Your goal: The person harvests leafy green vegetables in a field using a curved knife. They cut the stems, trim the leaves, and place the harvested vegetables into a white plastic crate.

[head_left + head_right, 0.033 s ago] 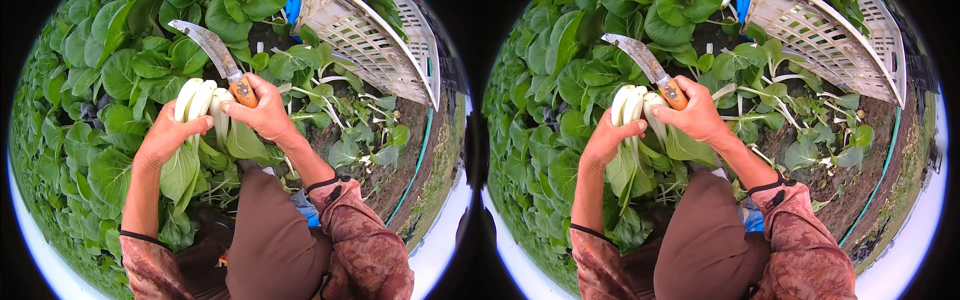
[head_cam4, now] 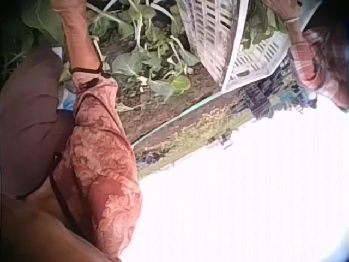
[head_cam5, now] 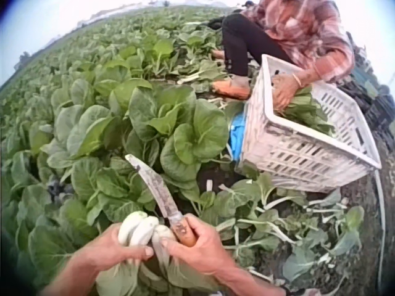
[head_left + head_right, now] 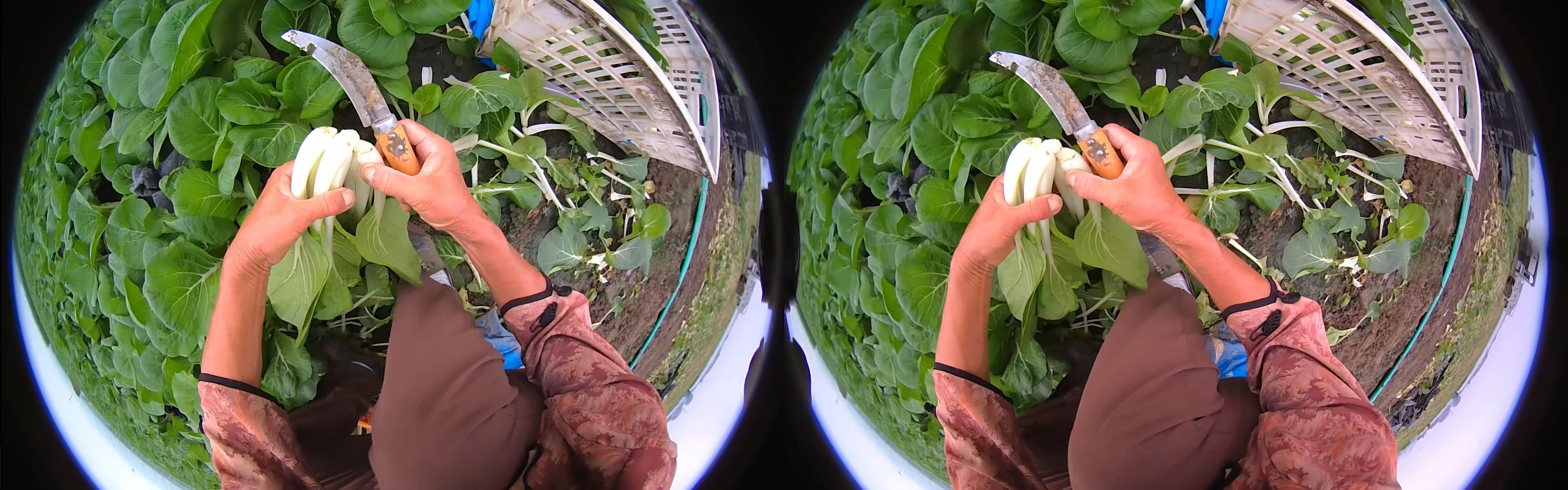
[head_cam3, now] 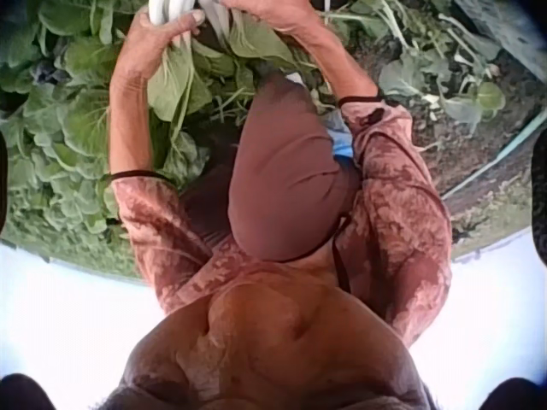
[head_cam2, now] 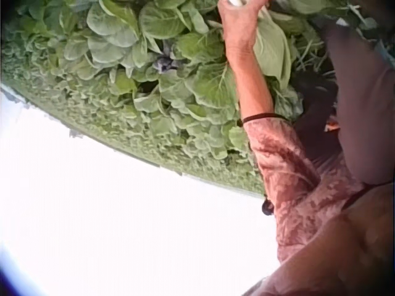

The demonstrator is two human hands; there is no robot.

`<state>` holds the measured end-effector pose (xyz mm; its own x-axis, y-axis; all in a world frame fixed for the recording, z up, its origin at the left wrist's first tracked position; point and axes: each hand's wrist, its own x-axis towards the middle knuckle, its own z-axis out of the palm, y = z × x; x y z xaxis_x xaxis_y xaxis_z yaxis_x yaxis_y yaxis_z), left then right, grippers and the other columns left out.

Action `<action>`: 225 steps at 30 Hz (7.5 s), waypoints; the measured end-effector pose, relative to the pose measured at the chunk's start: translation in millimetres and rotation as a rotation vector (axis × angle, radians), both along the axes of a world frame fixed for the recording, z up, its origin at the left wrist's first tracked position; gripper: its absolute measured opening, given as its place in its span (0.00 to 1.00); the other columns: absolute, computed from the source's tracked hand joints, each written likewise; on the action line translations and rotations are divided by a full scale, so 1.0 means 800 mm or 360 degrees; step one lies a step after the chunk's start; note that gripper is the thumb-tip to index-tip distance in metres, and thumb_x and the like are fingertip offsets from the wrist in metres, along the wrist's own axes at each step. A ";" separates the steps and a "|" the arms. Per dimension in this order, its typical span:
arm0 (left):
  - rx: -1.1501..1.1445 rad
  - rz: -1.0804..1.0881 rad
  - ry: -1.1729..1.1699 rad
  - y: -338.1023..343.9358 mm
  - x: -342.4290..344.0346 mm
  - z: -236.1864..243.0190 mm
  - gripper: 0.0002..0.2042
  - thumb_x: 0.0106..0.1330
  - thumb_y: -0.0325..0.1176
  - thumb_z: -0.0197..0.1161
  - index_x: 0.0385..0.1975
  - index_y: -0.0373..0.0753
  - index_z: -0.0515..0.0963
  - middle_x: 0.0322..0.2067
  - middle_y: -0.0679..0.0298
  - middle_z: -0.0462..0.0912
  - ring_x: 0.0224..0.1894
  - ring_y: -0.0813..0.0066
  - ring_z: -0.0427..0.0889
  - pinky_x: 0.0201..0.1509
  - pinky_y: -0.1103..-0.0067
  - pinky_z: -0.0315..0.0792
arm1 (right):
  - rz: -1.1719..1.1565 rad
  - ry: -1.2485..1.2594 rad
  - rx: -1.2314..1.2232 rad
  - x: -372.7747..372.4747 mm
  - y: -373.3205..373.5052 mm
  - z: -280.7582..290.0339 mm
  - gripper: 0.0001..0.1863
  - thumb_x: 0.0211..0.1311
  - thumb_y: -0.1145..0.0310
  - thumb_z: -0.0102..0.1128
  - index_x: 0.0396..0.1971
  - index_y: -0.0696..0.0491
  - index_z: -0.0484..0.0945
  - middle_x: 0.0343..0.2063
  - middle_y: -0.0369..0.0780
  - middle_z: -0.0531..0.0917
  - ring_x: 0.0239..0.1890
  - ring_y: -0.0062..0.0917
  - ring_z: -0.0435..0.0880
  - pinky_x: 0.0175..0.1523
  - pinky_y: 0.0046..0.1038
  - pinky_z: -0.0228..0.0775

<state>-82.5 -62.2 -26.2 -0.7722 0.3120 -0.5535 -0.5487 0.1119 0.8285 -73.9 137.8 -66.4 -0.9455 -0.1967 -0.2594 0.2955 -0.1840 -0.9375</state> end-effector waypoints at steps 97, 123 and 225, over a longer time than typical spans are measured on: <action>-0.2468 -0.1675 0.0566 -0.098 -0.079 -0.055 0.24 0.49 0.27 0.68 0.50 0.37 0.77 0.65 0.49 0.63 0.46 0.59 0.85 0.48 0.69 0.80 | 0.0059 0.0112 0.0822 0.073 -0.019 -0.110 0.15 0.61 0.59 0.65 0.38 0.55 0.76 0.25 0.44 0.81 0.26 0.33 0.80 0.34 0.32 0.72; -0.2487 -0.1412 0.1460 -0.172 0.036 -0.102 0.19 0.61 0.31 0.54 0.54 0.40 0.74 0.53 0.58 0.78 0.57 0.62 0.75 0.60 0.69 0.69 | 0.0761 -0.0192 0.0912 0.086 -0.079 -0.162 0.18 0.64 0.56 0.60 0.30 0.58 0.74 0.27 0.49 0.78 0.31 0.42 0.77 0.40 0.41 0.68; -0.2170 -0.1393 0.0464 -0.142 -0.135 -0.083 0.31 0.41 0.25 0.72 0.52 0.34 0.75 0.63 0.44 0.65 0.54 0.48 0.79 0.59 0.67 0.74 | 0.0194 0.0066 0.1061 -0.080 -0.122 -0.181 0.19 0.66 0.55 0.55 0.36 0.60 0.73 0.33 0.55 0.81 0.39 0.52 0.81 0.44 0.47 0.71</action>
